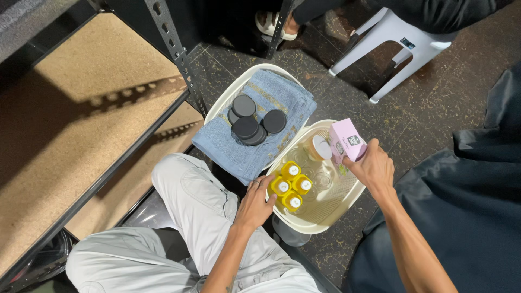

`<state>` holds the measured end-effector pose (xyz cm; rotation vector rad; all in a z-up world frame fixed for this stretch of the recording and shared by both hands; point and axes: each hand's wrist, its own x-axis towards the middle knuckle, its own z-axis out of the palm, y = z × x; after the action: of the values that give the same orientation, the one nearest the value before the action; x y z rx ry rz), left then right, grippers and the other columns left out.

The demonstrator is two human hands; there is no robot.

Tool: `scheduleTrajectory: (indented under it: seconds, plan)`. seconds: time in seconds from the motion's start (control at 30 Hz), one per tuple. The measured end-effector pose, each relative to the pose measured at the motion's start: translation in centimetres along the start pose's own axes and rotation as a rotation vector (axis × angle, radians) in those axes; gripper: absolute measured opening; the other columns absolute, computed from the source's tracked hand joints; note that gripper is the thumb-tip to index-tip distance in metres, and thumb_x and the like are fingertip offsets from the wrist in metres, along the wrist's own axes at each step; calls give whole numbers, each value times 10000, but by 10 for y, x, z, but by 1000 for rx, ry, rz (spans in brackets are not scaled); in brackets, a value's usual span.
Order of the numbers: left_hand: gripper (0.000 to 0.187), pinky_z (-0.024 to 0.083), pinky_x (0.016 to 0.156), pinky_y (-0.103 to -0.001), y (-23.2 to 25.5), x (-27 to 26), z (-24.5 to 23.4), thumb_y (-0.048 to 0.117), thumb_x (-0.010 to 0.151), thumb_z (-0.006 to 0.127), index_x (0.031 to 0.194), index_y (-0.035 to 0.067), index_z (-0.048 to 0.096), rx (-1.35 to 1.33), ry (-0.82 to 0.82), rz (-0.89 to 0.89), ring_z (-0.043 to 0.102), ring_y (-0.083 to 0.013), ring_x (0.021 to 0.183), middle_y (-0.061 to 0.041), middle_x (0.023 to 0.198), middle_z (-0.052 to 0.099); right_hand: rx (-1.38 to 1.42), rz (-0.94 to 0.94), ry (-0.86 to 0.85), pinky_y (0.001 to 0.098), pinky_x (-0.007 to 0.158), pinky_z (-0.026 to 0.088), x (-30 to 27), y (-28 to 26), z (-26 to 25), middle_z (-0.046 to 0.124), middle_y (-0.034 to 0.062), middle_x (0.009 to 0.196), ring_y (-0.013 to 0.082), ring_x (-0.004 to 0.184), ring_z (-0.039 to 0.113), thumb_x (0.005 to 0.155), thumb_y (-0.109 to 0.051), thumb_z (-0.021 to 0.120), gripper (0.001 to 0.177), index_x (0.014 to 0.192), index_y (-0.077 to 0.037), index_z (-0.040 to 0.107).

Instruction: The person stocks a shelf by taking items from a basket and placing them onto the shelf tiers, including spray bottles, toilet paper rolls, plastic bottles, and glass jars.

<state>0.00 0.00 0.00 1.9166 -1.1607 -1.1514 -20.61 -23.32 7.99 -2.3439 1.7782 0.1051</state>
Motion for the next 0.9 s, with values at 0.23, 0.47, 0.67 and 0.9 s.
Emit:
scheduleTrajectory:
  seconds: [0.23,0.47,0.67,0.9]
  plan:
    - [535,277,1252,-465,-6,2,4,202,998,553,1512,94,451,11,-1,6,445,-334,1428,-179,1467,495,162,37,-51,533,792,585,3,18,47,672,254,1097,483,1003,722,780,-337,842,605,1153,16,522]
    - [507,273,1257,-439,-9,5,6,221,1000,556,1487,100,485,35,-9,2,461,-298,1431,-143,1455,518,155,167,-190,587,943,560,10,29,73,613,284,1239,521,1146,660,842,-355,793,654,1271,-17,433]
    - [501,275,1258,-432,-12,3,7,226,999,560,1482,114,489,34,-22,-9,455,-292,1432,-130,1449,514,-105,113,-258,557,933,580,36,56,115,697,287,1173,490,1118,699,854,-467,771,631,1212,-30,490]
    - [473,414,1106,-468,-31,13,30,193,916,590,1386,146,558,-2,147,72,490,-352,1318,-101,1426,552,-36,-75,-57,582,814,521,25,38,73,652,194,1235,491,1005,663,923,-408,605,537,1387,-138,575]
